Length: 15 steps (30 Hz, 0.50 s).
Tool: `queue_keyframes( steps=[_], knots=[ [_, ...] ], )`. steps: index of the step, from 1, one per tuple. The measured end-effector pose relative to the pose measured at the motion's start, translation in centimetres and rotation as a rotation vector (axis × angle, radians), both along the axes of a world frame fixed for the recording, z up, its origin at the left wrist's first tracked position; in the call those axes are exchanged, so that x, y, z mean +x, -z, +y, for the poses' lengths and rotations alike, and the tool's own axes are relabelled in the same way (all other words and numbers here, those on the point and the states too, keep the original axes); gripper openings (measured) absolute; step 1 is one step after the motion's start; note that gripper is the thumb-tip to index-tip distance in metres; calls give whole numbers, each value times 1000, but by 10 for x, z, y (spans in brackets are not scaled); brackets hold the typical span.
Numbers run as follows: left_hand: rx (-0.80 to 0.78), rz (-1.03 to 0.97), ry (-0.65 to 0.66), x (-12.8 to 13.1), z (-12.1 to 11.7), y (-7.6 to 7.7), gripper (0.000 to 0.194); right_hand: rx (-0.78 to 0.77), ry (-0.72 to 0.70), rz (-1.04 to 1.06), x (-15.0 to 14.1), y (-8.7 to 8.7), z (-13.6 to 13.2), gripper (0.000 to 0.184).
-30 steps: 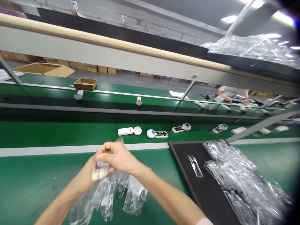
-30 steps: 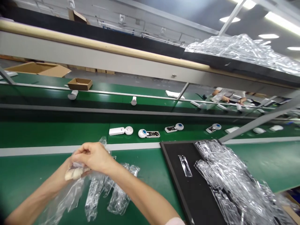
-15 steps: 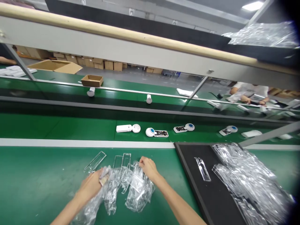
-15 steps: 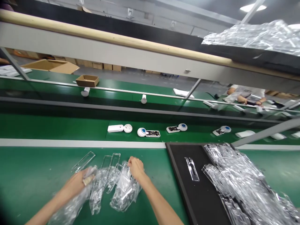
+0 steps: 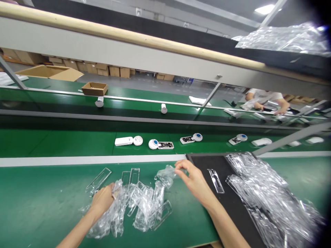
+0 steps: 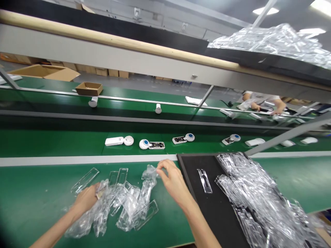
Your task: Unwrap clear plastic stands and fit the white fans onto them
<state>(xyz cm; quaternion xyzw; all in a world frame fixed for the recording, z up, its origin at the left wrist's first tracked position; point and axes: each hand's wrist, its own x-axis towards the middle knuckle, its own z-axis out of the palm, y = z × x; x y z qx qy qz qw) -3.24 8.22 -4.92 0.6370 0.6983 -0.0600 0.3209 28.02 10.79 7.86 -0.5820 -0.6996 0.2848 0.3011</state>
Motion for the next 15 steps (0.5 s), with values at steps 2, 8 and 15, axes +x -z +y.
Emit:
queue_keyframes(
  steps=[2,8,15],
  knots=[
    [7,-13,-4,-2,-4,-1,36,19,82,125,16,-17,-4,12],
    [57,-109,-120,-15,-10,-5,41,-67,257,56,47,-13,-7,14],
    [-32,-63,-68,-7,-8,-2,37,-436,157,-224,-4,118,-4,18]
  ],
)
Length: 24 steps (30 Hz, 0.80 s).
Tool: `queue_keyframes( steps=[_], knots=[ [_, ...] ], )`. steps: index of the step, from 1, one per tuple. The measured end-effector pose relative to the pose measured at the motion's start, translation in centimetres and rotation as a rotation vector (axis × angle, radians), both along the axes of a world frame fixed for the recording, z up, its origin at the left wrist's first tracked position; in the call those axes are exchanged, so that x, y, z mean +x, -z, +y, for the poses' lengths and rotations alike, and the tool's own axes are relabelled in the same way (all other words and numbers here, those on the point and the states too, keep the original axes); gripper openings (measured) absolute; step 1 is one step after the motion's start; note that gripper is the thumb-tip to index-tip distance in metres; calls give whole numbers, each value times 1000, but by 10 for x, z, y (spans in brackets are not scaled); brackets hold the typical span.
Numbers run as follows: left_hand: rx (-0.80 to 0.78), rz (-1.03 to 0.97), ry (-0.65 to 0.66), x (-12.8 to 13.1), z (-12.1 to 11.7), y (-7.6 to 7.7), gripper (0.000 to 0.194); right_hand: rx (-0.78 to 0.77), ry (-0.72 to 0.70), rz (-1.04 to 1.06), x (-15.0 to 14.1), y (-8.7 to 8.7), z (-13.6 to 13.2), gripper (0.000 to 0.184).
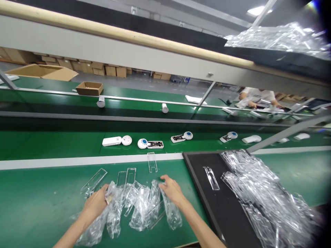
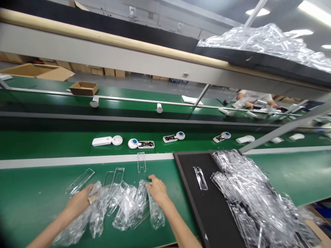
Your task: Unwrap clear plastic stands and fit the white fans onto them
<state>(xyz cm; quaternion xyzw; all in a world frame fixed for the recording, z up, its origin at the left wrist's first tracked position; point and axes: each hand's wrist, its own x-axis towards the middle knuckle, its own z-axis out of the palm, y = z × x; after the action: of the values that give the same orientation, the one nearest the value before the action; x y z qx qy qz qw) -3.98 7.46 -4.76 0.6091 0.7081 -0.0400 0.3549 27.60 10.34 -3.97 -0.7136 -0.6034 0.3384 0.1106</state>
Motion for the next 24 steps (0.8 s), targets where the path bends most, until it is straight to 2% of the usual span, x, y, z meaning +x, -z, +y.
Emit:
queue_keyframes(
  steps=[2,3,5,7,10,13,15,17,20,22,24],
  knots=[
    [-5,3,23,6,3,2,34,-25,7,-38,-6,23,2,12],
    [-6,2,23,9,5,3,32,-26,2,-42,-7,28,3,11],
    [-7,-7,12,13,8,4,28,-6,-17,-29,-4,29,6,13],
    [-5,-26,1,15,10,5,26,39,-42,2,-1,15,6,13],
    [-2,-108,-14,14,5,0,27,109,-108,102,4,-28,-3,13],
    [-2,-220,-55,9,-7,-19,35,198,-163,323,11,-81,-16,14],
    [15,-341,-147,4,-16,-38,39,263,-123,412,17,-107,-23,15],
    [46,-480,-253,-3,-23,-57,41,294,-73,402,20,-119,-25,15],
    [119,-544,-306,-13,-26,-71,41,291,-80,320,22,-115,-22,17],
    [127,-503,-298,-17,-26,-66,42,311,-93,276,24,-114,-19,21],
    [94,-443,-302,-19,-28,-52,43,346,-80,247,28,-119,-18,23]
  ],
)
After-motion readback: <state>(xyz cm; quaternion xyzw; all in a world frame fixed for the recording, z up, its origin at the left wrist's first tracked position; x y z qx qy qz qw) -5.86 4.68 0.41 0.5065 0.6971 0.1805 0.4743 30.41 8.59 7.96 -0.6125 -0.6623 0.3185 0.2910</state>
